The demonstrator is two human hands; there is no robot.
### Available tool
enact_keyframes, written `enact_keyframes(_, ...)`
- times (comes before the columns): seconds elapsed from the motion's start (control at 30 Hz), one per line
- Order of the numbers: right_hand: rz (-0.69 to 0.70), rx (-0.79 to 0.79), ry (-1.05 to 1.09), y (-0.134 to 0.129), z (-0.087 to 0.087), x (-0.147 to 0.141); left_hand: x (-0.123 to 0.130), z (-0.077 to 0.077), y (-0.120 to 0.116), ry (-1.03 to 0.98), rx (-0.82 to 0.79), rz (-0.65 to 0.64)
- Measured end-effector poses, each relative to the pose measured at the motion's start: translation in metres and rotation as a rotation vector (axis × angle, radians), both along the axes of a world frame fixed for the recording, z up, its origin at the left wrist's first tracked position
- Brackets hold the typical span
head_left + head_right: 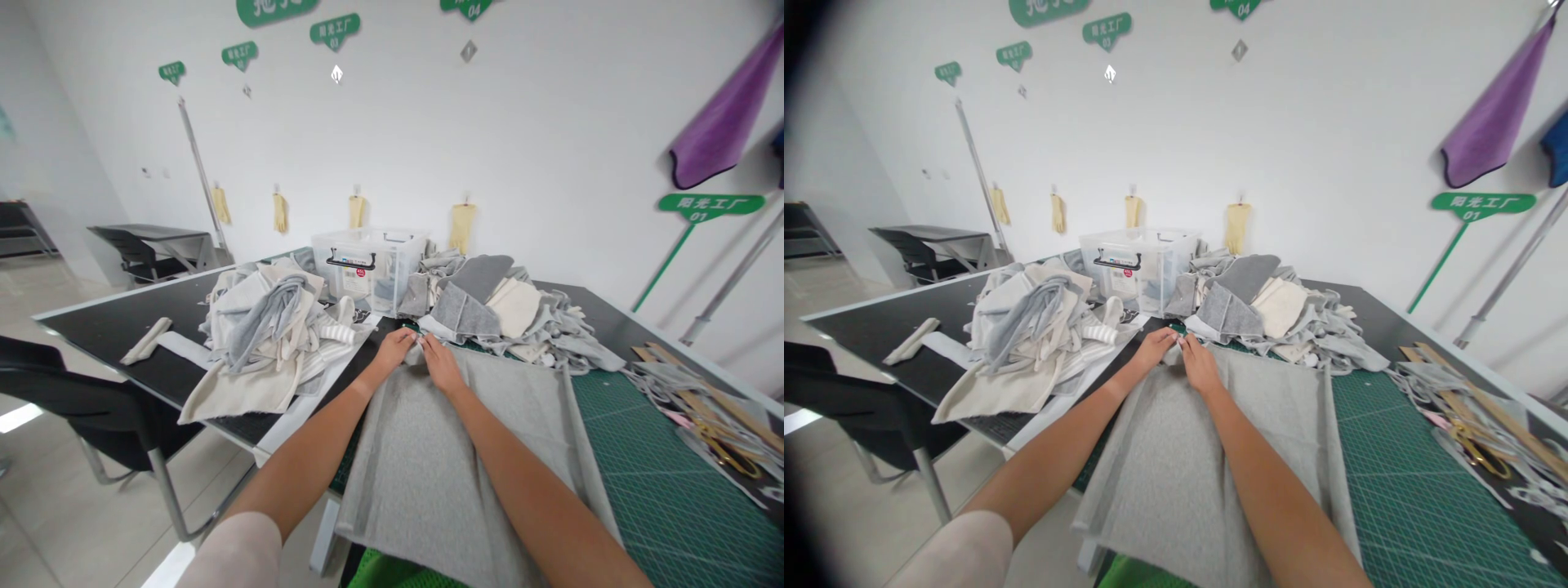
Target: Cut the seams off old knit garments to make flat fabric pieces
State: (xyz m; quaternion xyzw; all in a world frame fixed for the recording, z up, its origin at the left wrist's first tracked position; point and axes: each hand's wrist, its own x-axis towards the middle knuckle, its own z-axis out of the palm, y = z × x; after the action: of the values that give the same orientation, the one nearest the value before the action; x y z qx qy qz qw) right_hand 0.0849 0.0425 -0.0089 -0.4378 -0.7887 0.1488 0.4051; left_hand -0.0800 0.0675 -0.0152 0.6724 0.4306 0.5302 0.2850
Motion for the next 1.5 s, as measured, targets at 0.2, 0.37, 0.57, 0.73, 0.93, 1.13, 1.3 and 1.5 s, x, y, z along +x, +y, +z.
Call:
enact_keyframes(0.2, 0.025, 0.028, 0.03, 0.003, -0.001, -0.001, 0.001, 0.002, -0.003, 0.01, 0.023, -0.004)
enact_keyframes(0.37, 0.02, -0.024, 0.07, 0.003, -0.001, 0.0, 0.001, 0.002, -0.001, 0.009, 0.058, -0.029)
enact_keyframes(0.57, 0.027, -0.043, 0.076, 0.004, -0.002, 0.0, 0.002, 0.0, -0.001, 0.019, 0.025, -0.014)
enact_keyframes(0.73, 0.021, -0.003, 0.074, 0.004, -0.002, 0.0, 0.003, 0.003, -0.005, 0.007, -0.001, -0.008)
enact_keyframes(0.93, 0.031, -0.021, 0.114, 0.0, 0.001, -0.001, 0.004, 0.007, -0.007, -0.006, 0.02, -0.011)
enact_keyframes(1.13, 0.039, -0.03, 0.104, 0.0, -0.001, -0.001, 0.004, 0.007, -0.008, -0.001, 0.035, -0.019)
enact_keyframes(1.3, 0.046, -0.001, 0.081, 0.001, -0.001, 0.0, 0.004, 0.009, -0.011, -0.017, -0.003, -0.06)
enact_keyframes(1.5, 0.008, -0.02, 0.084, 0.0, 0.0, 0.0, 0.006, 0.011, -0.013, -0.061, -0.052, -0.07)
